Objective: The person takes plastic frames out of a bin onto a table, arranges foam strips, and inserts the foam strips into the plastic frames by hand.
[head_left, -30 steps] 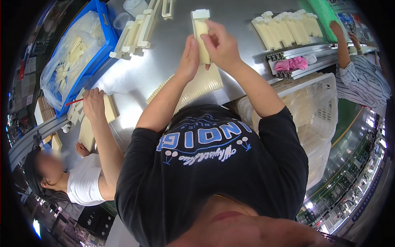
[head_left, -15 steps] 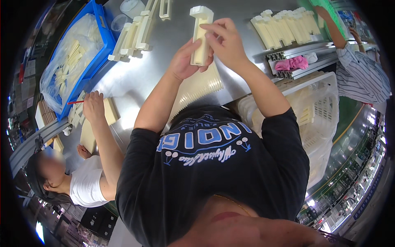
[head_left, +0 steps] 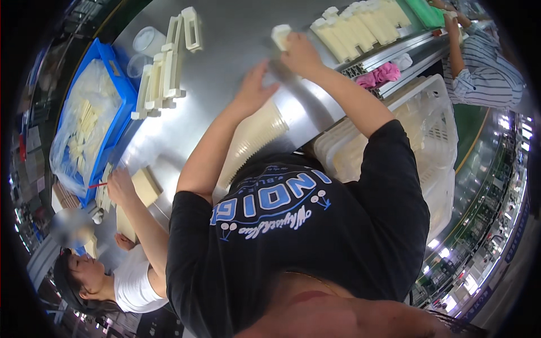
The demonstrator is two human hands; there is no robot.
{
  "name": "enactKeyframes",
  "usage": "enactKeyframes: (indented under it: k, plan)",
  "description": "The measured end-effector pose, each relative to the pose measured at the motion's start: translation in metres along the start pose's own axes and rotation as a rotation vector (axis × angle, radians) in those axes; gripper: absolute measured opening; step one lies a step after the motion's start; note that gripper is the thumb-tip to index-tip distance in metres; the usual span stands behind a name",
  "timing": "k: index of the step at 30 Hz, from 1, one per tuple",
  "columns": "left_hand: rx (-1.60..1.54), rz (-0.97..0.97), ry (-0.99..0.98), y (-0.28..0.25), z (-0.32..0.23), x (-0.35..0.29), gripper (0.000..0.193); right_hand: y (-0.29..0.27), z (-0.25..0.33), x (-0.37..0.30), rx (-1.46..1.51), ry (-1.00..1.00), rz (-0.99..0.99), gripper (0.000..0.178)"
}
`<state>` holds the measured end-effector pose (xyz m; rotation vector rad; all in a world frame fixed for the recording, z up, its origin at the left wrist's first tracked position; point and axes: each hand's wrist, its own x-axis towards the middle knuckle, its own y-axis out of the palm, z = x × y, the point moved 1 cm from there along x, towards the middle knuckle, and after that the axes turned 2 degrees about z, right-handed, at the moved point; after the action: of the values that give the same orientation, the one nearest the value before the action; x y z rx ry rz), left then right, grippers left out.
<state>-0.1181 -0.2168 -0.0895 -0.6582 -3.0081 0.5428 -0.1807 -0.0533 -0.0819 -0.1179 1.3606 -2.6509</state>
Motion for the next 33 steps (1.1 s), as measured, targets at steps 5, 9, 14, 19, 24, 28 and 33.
enactKeyframes:
  k: [5,9,14,19,24,28,33]
  plan:
    - [0.650,-0.327,-0.027,-0.056,0.055,0.028,0.059,-0.014,-0.065,0.000,-0.822,-0.039,-0.132,0.025]
    - [0.975,-0.385,-0.133,-0.092,0.071,0.051,0.059,-0.006,-0.029,-0.012,-0.637,-0.075,0.096,0.021]
    - [1.162,-0.336,-0.243,-0.118,0.109,0.060,0.052,0.033,0.035,-0.060,-0.228,0.091,0.654,0.038]
    - [1.173,-0.173,-0.271,-0.095,0.077,0.046,0.044,0.044,0.031,-0.079,-0.143,0.094,0.771,0.038]
    - [0.886,-0.686,-0.012,-0.074,0.082,0.016,0.050,0.049,0.025,-0.079,-0.143,0.051,0.739,0.031]
    - [0.395,-0.742,-0.286,-0.071,0.106,0.020,0.048,0.043,0.032,-0.077,-0.111,0.058,0.686,0.031]
    - [0.685,-0.430,-0.570,-0.059,0.088,0.027,0.032,0.036,0.028,-0.072,-0.052,0.110,0.597,0.032]
